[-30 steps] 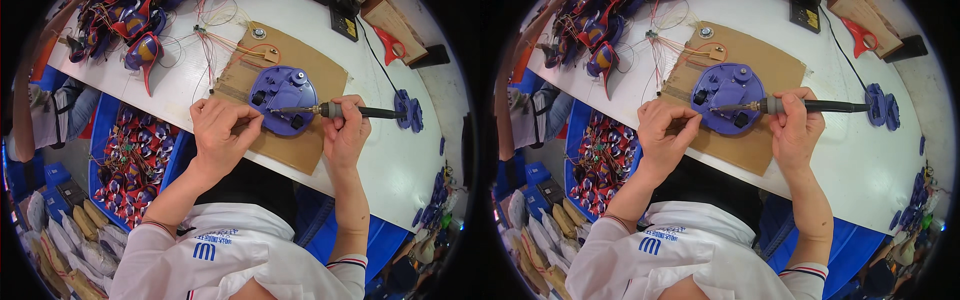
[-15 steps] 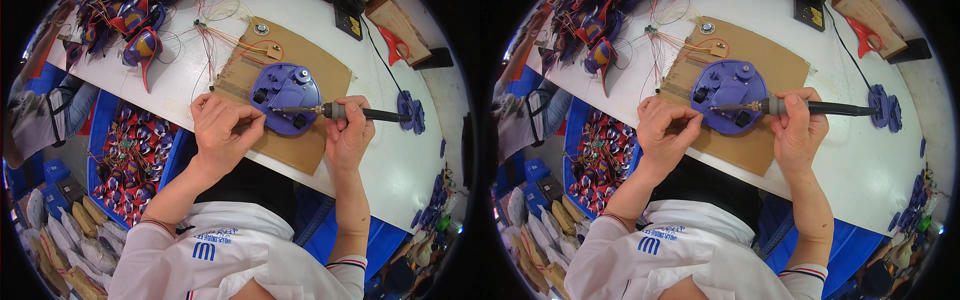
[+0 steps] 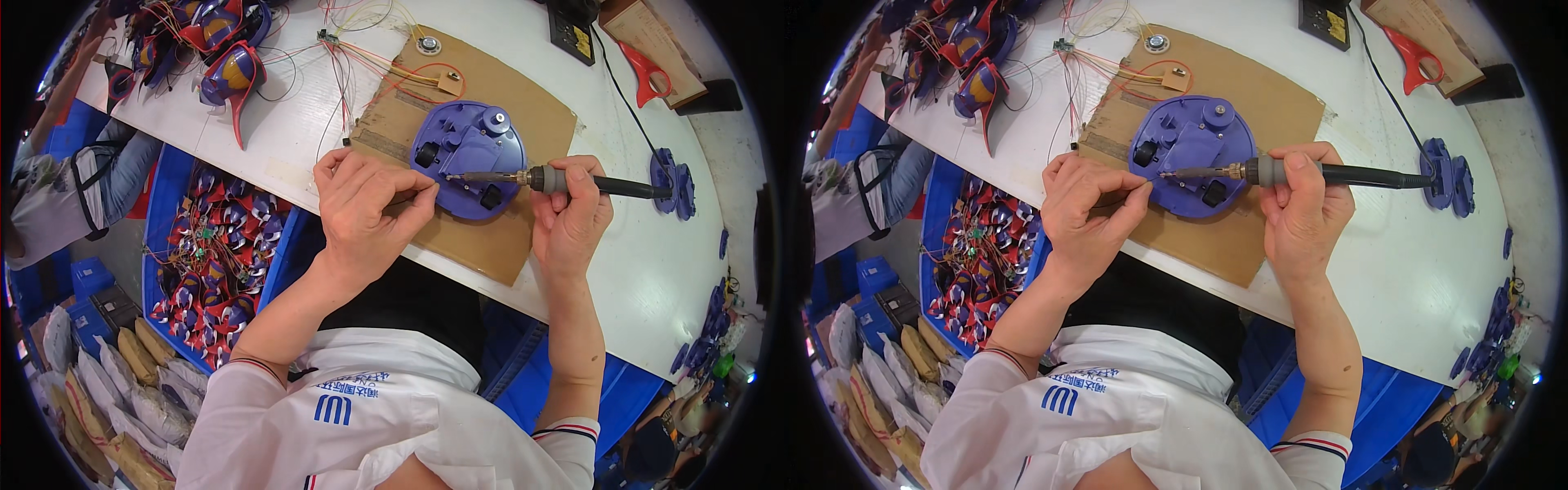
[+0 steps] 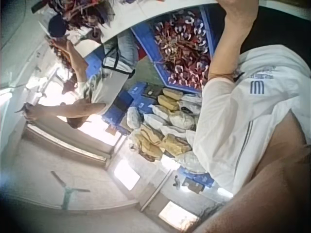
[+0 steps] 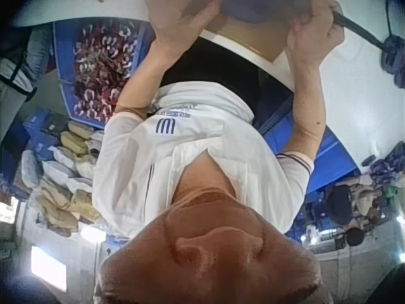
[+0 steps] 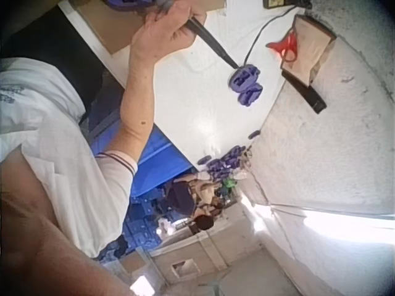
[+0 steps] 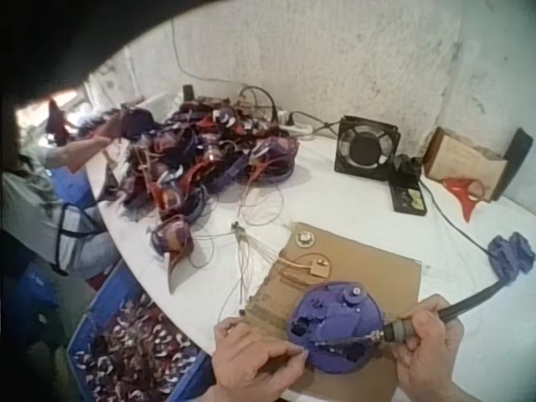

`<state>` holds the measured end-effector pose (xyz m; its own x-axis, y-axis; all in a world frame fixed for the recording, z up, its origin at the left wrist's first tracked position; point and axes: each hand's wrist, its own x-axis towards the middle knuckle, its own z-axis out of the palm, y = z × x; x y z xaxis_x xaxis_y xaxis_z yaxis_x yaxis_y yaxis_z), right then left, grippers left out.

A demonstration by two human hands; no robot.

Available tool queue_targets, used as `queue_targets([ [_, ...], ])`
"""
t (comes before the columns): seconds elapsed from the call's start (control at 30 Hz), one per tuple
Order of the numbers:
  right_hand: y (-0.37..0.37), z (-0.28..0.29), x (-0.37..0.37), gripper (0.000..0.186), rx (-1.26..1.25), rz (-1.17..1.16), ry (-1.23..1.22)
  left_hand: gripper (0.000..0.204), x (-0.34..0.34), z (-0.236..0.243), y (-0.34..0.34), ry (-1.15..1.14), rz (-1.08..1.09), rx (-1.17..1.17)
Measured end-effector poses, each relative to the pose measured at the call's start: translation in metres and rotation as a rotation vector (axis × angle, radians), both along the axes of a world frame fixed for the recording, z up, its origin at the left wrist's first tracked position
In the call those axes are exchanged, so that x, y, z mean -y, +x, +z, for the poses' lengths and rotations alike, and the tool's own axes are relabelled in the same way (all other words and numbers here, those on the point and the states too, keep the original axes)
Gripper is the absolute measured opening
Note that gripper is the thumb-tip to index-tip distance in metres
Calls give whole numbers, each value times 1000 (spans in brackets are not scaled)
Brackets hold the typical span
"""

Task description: Soldering electrical wires and components onto a blue plastic base at a workbench.

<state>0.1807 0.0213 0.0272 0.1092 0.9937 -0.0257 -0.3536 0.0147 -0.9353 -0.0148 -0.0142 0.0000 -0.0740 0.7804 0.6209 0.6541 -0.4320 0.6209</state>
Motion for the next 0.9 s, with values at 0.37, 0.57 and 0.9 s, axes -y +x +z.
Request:
queue_targets([
  [0.37,2,1,-1,17,-33,-15,-3,17,0,-1,1,-2,-1,7],
  [0.57,3,1,-1,18,-42,-26,-9,16,0,0,1,0,-6,4],
  [0.9,10,-1,-3,20,-68,-30,-3,15,3,5,0,-26,-21,-14],
])
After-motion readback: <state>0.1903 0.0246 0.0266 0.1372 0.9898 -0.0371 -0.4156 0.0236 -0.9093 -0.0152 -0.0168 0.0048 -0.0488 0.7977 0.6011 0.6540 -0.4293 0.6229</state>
